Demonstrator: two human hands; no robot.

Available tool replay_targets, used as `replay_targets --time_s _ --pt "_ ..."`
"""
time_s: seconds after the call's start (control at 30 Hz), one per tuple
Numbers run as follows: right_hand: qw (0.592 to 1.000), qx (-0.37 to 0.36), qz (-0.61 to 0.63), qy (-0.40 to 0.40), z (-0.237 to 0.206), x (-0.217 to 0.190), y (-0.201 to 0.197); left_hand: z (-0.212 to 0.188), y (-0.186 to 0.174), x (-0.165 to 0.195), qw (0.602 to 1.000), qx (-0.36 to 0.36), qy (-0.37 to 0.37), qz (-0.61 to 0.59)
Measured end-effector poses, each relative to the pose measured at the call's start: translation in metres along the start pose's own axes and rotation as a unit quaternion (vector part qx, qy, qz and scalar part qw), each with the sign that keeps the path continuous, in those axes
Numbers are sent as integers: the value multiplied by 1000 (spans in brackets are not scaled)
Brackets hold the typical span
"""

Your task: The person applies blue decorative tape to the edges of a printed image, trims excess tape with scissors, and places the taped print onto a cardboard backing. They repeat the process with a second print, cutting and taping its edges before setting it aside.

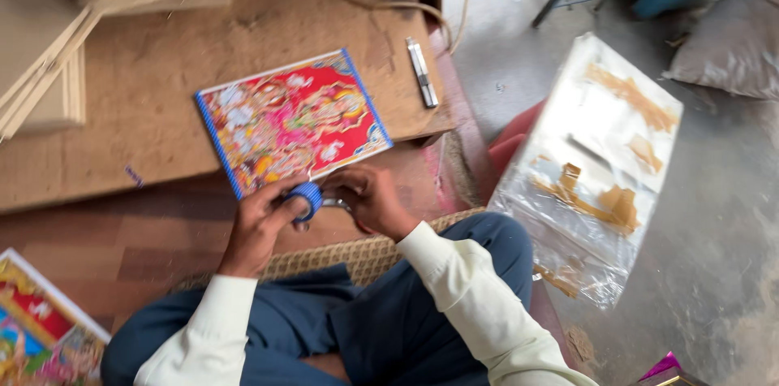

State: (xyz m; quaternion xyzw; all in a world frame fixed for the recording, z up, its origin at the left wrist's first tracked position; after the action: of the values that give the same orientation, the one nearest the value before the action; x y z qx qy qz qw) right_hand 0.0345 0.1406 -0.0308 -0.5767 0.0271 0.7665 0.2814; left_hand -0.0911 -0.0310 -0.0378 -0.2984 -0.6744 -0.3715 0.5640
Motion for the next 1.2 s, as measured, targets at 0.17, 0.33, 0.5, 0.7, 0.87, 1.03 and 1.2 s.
replay_targets --time_s 0.17,0.33,0.5,0.7,0.87,1.03,1.2 --pt "996 -52 -51 -55 -1 -24 -4 -1 2 -10 1000 0 -11 -22" --pt "994 -65 -61 -66 -2 -35 -2 1 1 -17 999 29 -20 -35" --pt "992 -38 -88 -78 -3 -43 3 3 -1 -22 996 19 -19 -83" --pt "978 12 -145 -147 -7 -56 11 5 -9 -35 983 29 -58 -171" --pt "999 9 21 -28 0 -44 10 7 -15 -37 981 41 -50 -182" --pt "994 -4 105 19 0 -25 12 5 -12 -42 985 24 -42 -163" --pt "994 10 84 67 -3 -17 13 4 -9 -39 987 16 -42 -157"
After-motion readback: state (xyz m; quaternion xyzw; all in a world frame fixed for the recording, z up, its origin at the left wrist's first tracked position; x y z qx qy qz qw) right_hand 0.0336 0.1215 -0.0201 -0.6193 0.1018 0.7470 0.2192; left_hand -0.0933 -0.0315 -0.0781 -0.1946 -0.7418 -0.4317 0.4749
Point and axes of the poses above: each hand's wrist, its own z-axis towards the middle knuckle, its own y-axis out of the palm, x = y × z, the point moved 2 cm from there along z, towards the middle knuckle, and after that the axes turned 10 degrees about z, right-handed, at the moved point
